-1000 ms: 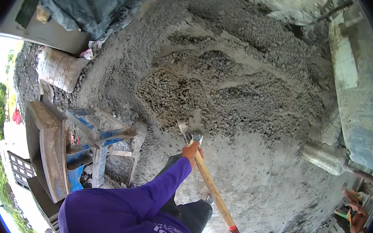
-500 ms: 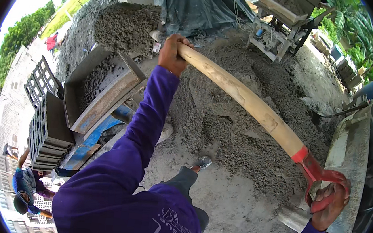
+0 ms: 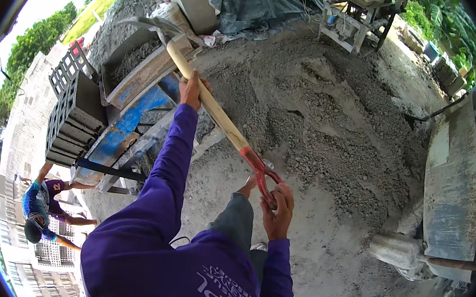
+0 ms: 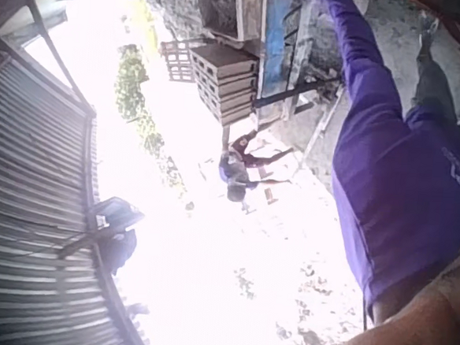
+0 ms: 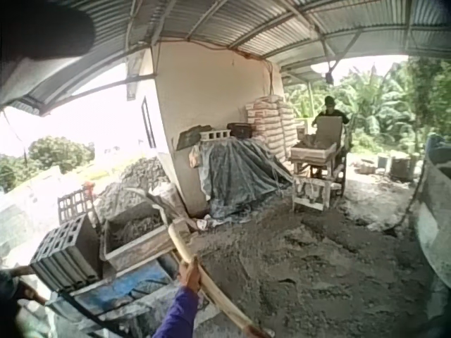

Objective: The person carries a hollow concrete block and places it on a stack, then walks to a cement mixer area. They use a shovel to scoop wet concrete from a pile and transfer it into a wheelbarrow. Another person is visible nearby operating the mixer.

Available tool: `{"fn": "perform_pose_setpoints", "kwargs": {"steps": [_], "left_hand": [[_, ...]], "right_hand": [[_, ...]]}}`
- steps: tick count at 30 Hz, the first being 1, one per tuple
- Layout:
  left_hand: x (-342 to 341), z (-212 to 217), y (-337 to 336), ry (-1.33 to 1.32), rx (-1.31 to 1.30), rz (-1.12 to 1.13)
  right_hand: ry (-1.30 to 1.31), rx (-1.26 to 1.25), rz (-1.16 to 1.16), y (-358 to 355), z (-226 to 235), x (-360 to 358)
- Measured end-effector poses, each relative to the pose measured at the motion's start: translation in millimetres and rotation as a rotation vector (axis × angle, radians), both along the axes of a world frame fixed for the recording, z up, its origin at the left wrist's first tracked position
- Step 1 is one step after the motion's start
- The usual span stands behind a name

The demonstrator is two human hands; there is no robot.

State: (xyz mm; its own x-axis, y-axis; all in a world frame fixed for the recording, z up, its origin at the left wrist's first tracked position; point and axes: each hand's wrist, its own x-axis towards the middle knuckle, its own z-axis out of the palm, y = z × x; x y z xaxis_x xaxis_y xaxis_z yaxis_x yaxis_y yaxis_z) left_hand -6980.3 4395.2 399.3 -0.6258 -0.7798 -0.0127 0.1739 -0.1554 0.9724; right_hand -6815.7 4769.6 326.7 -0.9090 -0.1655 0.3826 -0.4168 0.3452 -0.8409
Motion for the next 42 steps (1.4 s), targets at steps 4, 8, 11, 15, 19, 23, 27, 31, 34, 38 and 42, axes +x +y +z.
{"fn": "perform_pose_setpoints", "kwargs": {"steps": [4, 8, 11, 15, 19, 23, 27, 31, 34, 38, 42], "left_hand": [[-7.5, -15.4, -16.5, -0.582, -0.707, 0.170], [-2.3, -55.7, 3.0, -0.501, -0.541, -0.036], [30.2, -124.5, 80.5, -0.528, -0.342, -0.298], [132.2, -253.3, 248.3, -0.787, -0.031, -0.365], [311.9, -366.3, 395.3, -1.043, 0.123, -0.544], [429.5, -442.1, 433.5, -1.316, -0.033, -0.811], [429.0, -395.4, 467.4, -1.353, -0.144, -0.961], [375.5, -366.9, 451.8, -1.293, 0.500, -0.813], [340.0, -344.4, 426.9, -1.204, 0.865, -0.848], [242.0, -316.9, 439.8, -1.224, 0.749, -0.812], [74.7, -391.8, 447.0, -1.166, 0.577, -0.845]], "right_hand": [[-0.844, -0.424, 0.124, -42.7, -48.7, 37.1], [-1.185, -0.801, 0.146, -44.5, -70.2, 90.8], [-1.255, -1.039, -0.112, -5.6, -102.6, 141.7], [-1.091, -1.181, -0.909, 68.8, -107.2, 279.1], [-1.116, -1.181, -1.370, 147.8, -47.8, 400.9], [-1.146, -1.170, -1.474, 170.6, -14.6, 460.3], [-1.132, -1.187, -1.724, 139.4, -8.3, 434.6], [-1.097, -1.470, -1.582, 118.4, -35.1, 361.4], [-1.053, -1.395, -1.409, 106.6, -58.4, 304.8], [-0.885, -1.571, -1.319, 109.9, -75.4, 221.0], [-0.820, -1.579, -1.182, 121.8, -151.2, 62.6]]}}
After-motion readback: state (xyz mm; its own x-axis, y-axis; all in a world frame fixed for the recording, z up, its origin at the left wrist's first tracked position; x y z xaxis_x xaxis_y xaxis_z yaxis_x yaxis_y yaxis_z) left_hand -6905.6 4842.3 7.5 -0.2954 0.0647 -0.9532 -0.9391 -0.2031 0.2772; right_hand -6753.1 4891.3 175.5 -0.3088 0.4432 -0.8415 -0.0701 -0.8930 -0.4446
